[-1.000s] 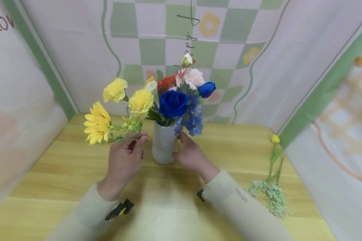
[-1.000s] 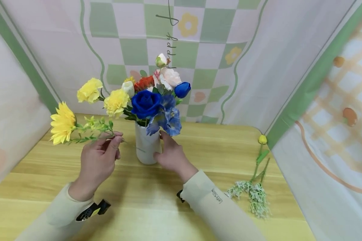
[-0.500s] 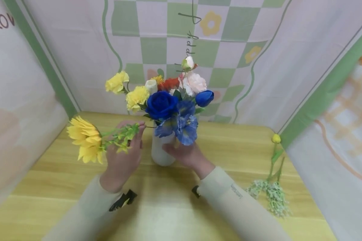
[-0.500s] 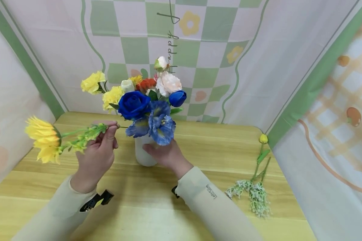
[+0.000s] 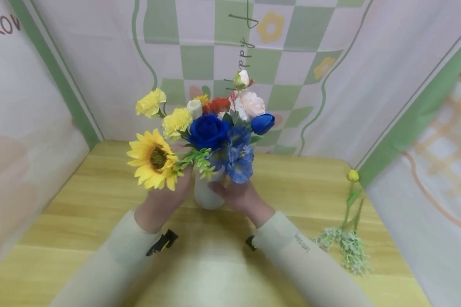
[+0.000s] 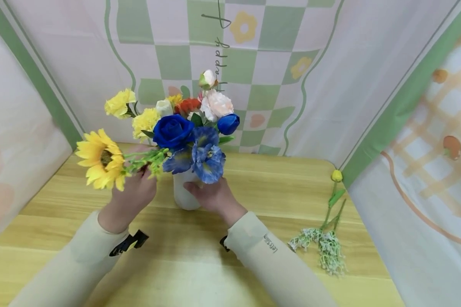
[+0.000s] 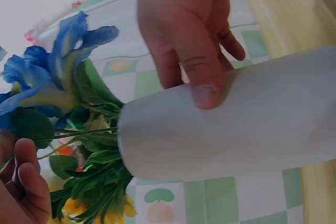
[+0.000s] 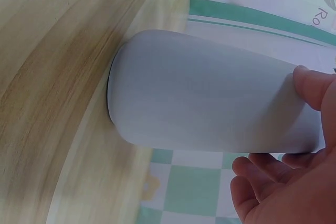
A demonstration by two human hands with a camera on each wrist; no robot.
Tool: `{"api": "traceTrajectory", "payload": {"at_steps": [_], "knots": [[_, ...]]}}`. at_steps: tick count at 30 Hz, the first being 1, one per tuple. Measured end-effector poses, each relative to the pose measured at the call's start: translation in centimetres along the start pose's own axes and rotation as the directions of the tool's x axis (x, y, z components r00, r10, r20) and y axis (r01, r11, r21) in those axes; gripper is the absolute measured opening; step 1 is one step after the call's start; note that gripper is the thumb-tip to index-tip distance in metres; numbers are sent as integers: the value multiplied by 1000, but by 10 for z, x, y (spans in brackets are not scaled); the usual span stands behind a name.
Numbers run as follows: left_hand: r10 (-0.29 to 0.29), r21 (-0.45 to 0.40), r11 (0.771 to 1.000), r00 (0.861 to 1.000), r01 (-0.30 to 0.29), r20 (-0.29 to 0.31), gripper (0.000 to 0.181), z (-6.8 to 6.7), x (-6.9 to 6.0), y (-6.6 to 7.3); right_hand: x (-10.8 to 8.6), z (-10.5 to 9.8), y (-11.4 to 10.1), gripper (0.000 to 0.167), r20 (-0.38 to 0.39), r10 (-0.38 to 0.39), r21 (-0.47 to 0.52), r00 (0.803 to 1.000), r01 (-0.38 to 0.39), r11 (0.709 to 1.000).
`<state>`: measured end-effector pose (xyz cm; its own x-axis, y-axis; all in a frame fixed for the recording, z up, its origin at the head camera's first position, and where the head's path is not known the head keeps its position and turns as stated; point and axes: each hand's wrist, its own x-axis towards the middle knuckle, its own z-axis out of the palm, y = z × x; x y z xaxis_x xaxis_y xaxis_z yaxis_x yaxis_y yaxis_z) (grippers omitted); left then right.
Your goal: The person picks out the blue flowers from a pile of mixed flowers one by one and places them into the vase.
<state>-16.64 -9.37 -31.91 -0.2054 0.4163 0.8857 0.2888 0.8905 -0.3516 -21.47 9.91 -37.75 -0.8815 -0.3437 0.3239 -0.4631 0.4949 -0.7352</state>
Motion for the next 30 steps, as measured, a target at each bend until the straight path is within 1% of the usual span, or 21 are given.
{"api": "traceTrajectory", "payload": {"at_steps": [1,2,4,6,7,9,10,11,13,14,17,19,20,21,22,24,26,27,28,29,30], "knots": [[88,168,982,996,-83,-19,20,1,-2,1,0,1,1,80,-3,-11,-4,1000,11,1000],[171,294,944,984,-150,-47,22,2,-6,1,0,2,3,79,-6,-25,-9,1000,25,1000],[116,146,984,987,-100,-110,24,8,-7,4,1,3,5,76,-12,-54,-23,998,54,998],[46,7,999,986,-46,-160,25,13,-6,5,2,4,6,75,-9,-67,-40,998,67,997],[-16,-99,995,987,0,-163,26,14,-3,6,2,4,6,76,-10,-69,-43,998,69,997],[-113,-243,967,981,73,-158,27,15,1,6,1,3,5,78,-5,-65,-16,998,65,998],[-138,-269,959,978,93,-155,27,15,3,6,0,3,5,79,-2,-62,-1,998,62,998],[-174,-309,943,974,121,-147,28,14,4,6,0,3,4,80,0,-62,16,998,62,998],[-219,-360,918,969,164,-118,27,11,8,5,-2,2,4,80,1,-70,45,998,69,997],[-209,-344,925,972,160,-110,25,10,9,5,-2,2,3,82,-1,-83,54,997,83,995],[-207,-395,902,978,177,-33,29,8,13,5,-2,2,4,82,-17,-112,50,994,113,992],[-159,-350,924,987,151,7,30,9,12,7,-2,2,4,83,-23,-133,54,991,134,990],[-153,-344,927,988,151,22,32,9,12,8,-2,2,4,83,-23,-140,58,990,141,988],[-162,-373,912,985,171,55,35,9,11,9,-2,2,4,81,-19,-143,60,990,144,988],[-176,-396,896,980,200,96,34,10,10,10,-2,2,5,79,-17,-148,59,989,149,987],[-230,-461,836,953,298,199,24,11,9,13,-2,2,4,76,-9,-161,64,987,161,985],[-297,-530,729,898,433,325,18,12,9,15,-2,2,4,69,-8,-168,50,986,168,985],[-303,-538,699,876,472,375,16,13,9,15,-2,3,4,67,-10,-169,40,986,169,985],[-295,-519,702,862,488,411,14,14,8,16,-2,3,4,66,-14,-172,41,985,172,984],[-277,-497,722,860,481,429,13,16,8,16,-2,3,4,65,-14,-178,45,984,179,983],[-257,-480,747,865,460,431,13,17,7,17,-2,3,4,66,-16,-178,37,984,178,983]]}}
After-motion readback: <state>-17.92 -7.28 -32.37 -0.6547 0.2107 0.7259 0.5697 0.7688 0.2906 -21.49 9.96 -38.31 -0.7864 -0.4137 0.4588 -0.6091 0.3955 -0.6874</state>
